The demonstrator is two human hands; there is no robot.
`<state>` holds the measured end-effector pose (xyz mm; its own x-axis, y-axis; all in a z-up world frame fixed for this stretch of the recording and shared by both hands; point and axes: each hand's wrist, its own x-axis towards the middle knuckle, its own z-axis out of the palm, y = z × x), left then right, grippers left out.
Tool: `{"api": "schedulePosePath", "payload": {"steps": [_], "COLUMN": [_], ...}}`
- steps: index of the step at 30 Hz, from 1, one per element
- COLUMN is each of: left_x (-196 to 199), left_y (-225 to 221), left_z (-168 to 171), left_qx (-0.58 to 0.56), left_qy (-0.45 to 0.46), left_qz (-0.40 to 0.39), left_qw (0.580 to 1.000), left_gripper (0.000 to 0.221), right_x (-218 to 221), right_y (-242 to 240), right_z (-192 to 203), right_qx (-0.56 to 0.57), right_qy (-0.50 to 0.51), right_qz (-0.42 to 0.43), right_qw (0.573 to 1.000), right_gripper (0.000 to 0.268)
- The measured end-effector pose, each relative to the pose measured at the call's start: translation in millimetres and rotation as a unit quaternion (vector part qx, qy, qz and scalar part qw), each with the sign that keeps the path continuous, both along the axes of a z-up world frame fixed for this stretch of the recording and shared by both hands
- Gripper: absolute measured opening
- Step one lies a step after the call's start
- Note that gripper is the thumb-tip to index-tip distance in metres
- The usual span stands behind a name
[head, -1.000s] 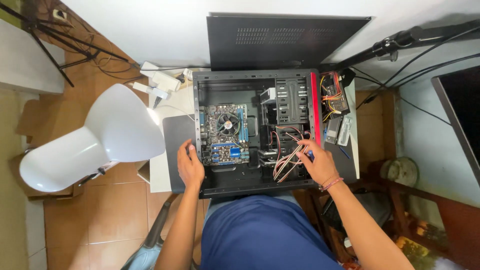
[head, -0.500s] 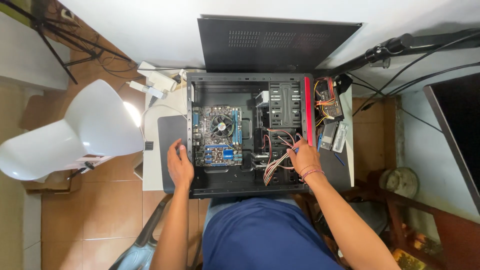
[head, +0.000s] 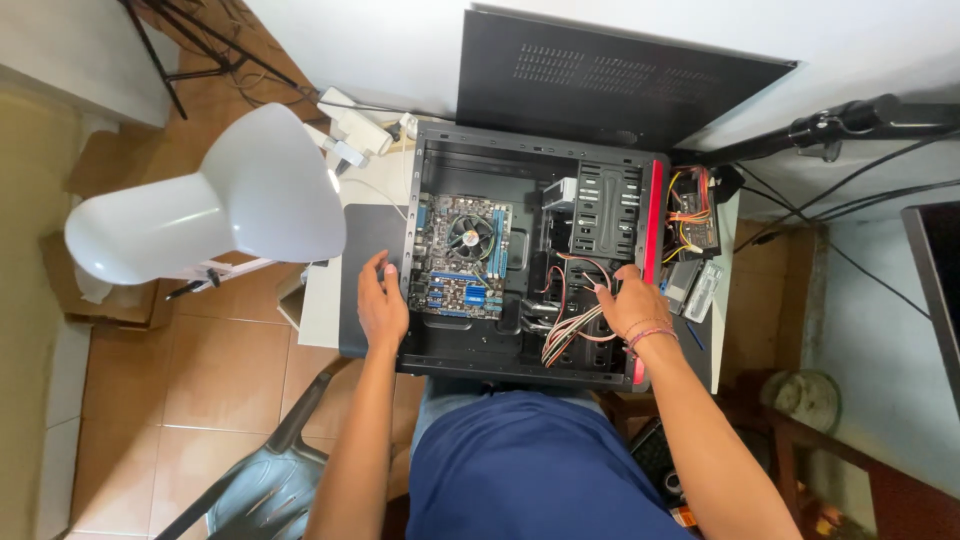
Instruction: The person works on an open desktop computer case on a desk, connecting cables to the motherboard, adjusting components, and handling the RAM modules and CPU cooling fan. They use a screwdriver on the board and reposition the motherboard and fan inside the case.
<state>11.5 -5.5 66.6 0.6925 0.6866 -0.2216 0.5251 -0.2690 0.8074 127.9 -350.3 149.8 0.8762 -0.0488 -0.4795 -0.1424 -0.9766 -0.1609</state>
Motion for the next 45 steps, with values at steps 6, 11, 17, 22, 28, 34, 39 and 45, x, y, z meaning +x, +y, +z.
{"api": "schedulePosePath", "payload": {"steps": [6, 11, 17, 22, 28, 34, 39, 45], "left_x": [-1.3, 0.1, -10.7, -31.9, -67.6, -80.1, -81.9, -81.5], "left_y": [1.0, 1.6, 8.4, 21.6, 32.5, 41.2, 47.6, 52.0], "left_z": [-8.7, -10.5, -51.6, -52.2, -55.4, -31.7, -32.2, -35.8], "left_qx": [0.014, 0.011, -0.004, -0.215, -0.271, -0.352, -0.334, -0.373], "left_qy": [-0.023, -0.015, -0.046, -0.046, -0.016, -0.039, -0.034, -0.02], "left_qz": [-0.005, -0.009, -0.008, 0.019, -0.005, -0.092, -0.163, -0.166], "left_qw": [1.0, 1.0, 0.999, 0.975, 0.962, 0.931, 0.928, 0.912], "left_gripper": [0.037, 0.039, 0.038, 0.04, 0.037, 0.054, 0.072, 0.076], "right_x": [3.4, 4.3, -19.7, -42.9, -55.6, -67.3, -72.1, -74.1], "right_y": [0.5, 70.5, 137.4, 180.3, 194.3, 203.4, 213.5, 216.9], "right_z": [-19.0, -33.1, -127.8, -146.7, -145.5, -149.6, -154.6, -156.1], "right_qx": [0.17, 0.402, 0.385, 0.326, 0.319, 0.382, 0.373, 0.377], "right_qy": [-0.155, -0.002, 0.026, 0.012, 0.001, -0.04, -0.085, -0.108], "right_qz": [0.094, -0.003, 0.119, 0.103, 0.052, 0.069, 0.096, 0.109], "right_qw": [0.969, 0.916, 0.915, 0.94, 0.946, 0.921, 0.919, 0.913], "right_gripper": [0.025, 0.037, 0.051, 0.056, 0.035, 0.022, 0.021, 0.02]}}
